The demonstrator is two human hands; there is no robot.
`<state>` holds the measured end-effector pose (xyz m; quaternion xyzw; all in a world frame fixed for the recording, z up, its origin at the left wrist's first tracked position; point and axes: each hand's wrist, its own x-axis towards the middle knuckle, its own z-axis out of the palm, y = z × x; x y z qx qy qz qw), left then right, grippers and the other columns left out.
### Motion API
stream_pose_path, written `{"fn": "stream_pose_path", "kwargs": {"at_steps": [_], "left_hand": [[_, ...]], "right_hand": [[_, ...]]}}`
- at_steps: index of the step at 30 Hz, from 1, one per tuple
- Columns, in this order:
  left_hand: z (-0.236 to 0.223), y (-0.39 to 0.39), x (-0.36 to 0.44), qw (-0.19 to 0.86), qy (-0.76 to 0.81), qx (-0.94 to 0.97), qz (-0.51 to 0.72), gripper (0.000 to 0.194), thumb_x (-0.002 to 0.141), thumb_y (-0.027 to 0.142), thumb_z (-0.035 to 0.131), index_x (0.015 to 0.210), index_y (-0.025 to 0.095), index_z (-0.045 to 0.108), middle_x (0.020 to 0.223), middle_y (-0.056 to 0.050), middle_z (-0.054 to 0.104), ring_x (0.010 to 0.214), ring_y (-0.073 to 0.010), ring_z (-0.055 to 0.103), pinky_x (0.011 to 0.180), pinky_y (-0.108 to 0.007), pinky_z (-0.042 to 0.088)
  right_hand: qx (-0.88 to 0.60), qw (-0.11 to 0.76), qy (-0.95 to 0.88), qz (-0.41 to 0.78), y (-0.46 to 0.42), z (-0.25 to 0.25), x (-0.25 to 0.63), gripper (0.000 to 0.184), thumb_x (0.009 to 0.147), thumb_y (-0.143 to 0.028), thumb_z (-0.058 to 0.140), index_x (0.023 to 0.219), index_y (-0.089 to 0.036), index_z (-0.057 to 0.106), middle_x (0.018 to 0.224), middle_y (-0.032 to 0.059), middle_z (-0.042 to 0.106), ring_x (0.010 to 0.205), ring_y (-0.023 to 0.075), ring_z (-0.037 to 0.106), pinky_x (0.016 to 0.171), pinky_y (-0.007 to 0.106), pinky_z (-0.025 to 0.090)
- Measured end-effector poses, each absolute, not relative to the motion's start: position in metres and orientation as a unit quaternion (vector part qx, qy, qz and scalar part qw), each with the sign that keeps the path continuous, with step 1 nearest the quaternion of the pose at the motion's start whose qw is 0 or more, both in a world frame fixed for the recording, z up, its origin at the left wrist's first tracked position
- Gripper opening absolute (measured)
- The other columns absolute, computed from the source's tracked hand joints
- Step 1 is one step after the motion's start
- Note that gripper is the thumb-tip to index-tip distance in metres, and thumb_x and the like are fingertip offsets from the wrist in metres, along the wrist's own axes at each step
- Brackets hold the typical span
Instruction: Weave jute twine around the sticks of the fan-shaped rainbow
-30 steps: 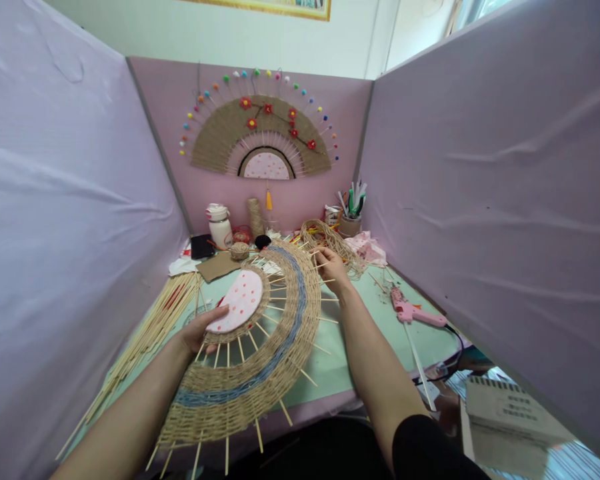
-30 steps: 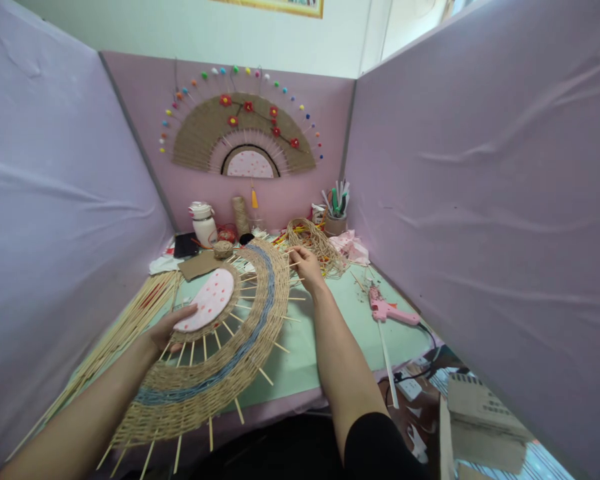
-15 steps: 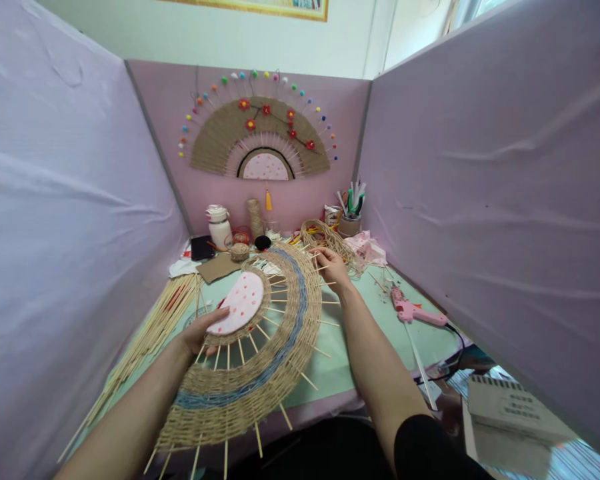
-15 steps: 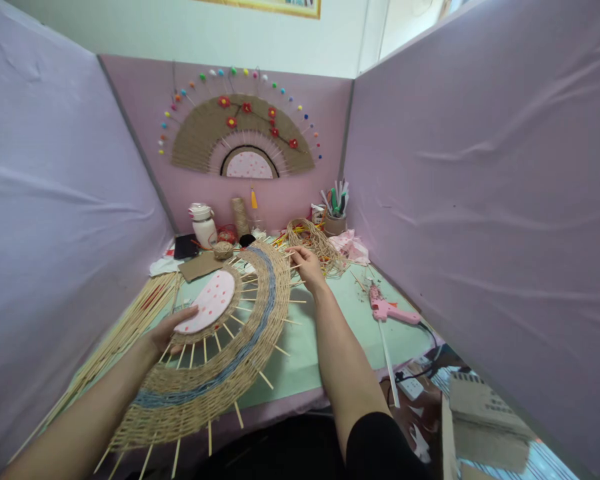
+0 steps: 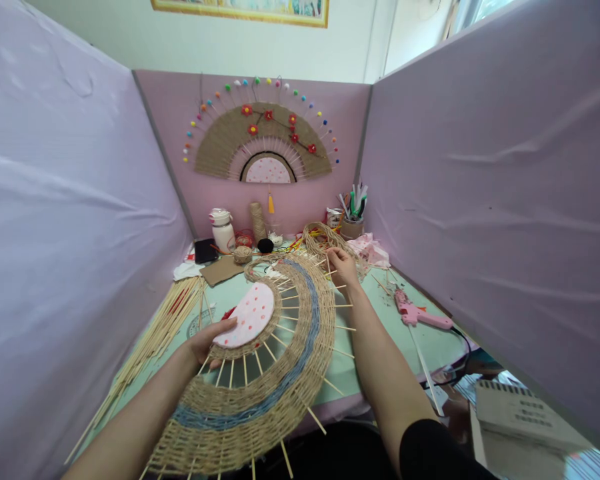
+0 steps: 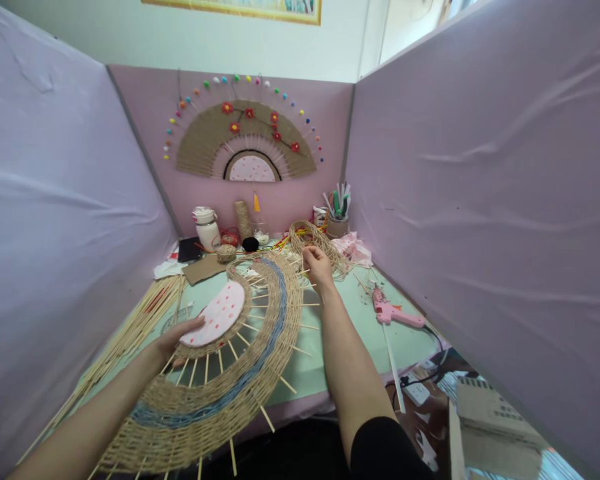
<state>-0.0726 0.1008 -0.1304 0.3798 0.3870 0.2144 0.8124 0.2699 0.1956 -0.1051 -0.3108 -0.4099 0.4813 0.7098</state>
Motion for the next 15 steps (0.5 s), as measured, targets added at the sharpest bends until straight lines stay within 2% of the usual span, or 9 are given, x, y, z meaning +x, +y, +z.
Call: {"fn": "stream_pose_path", "kwargs": {"at_steps": [3, 7, 12, 15], "left_hand": [[-0.1308, 0.1002, -0.0739, 0.820, 0.378, 0.379, 0.202, 0.041, 0.086, 0.032, 0.049, 0.082, -0.003, 0.071, 0.053, -0.016, 0.066, 0.029, -0.0153, 0.054, 0.025, -0.017, 0.038], [-0.1315, 0.1004, -0.0752, 0.824, 0.367, 0.386, 0.193, 0.042, 0.086, 0.032, 0.049, 0.082, -0.003, 0.071, 0.056, -0.018, 0.067, 0.030, -0.0158, 0.055, 0.026, -0.017, 0.038], [-0.1307, 0.1002, -0.0748, 0.818, 0.382, 0.385, 0.192, 0.045, 0.089, 0.031, 0.042, 0.080, -0.002, 0.071, 0.047, -0.015, 0.063, 0.028, -0.0160, 0.053, 0.025, -0.018, 0.037], [-0.1277, 0.0993, -0.0732, 0.817, 0.391, 0.381, 0.187, 0.048, 0.091, 0.030, 0.037, 0.080, -0.003, 0.071, 0.050, -0.016, 0.065, 0.028, -0.0163, 0.053, 0.025, -0.018, 0.037]], "right_hand": [[-0.302, 0.690, -0.412, 0.513, 0.1927, -0.1040, 0.2703, 0.032, 0.061, -0.044, 0.071, 0.072, -0.020, 0.052, 0.048, -0.0101, 0.032, 0.042, 0.0055, 0.026, 0.044, 0.021, 0.023], [-0.302, 0.660, -0.417, 0.547, 0.1887, -0.1021, 0.2710, 0.035, 0.059, -0.046, 0.073, 0.071, -0.020, 0.052, 0.047, -0.0102, 0.031, 0.041, 0.0055, 0.026, 0.044, 0.020, 0.024], [-0.321, 0.641, -0.418, 0.558, 0.1902, -0.1048, 0.2701, 0.038, 0.058, -0.046, 0.074, 0.071, -0.020, 0.050, 0.050, -0.0095, 0.037, 0.042, 0.0050, 0.029, 0.045, 0.020, 0.026], [-0.339, 0.627, -0.427, 0.556, 0.1924, -0.1081, 0.2671, 0.039, 0.058, -0.048, 0.073, 0.073, -0.019, 0.051, 0.053, -0.0081, 0.043, 0.044, 0.0057, 0.034, 0.046, 0.020, 0.028]]}}
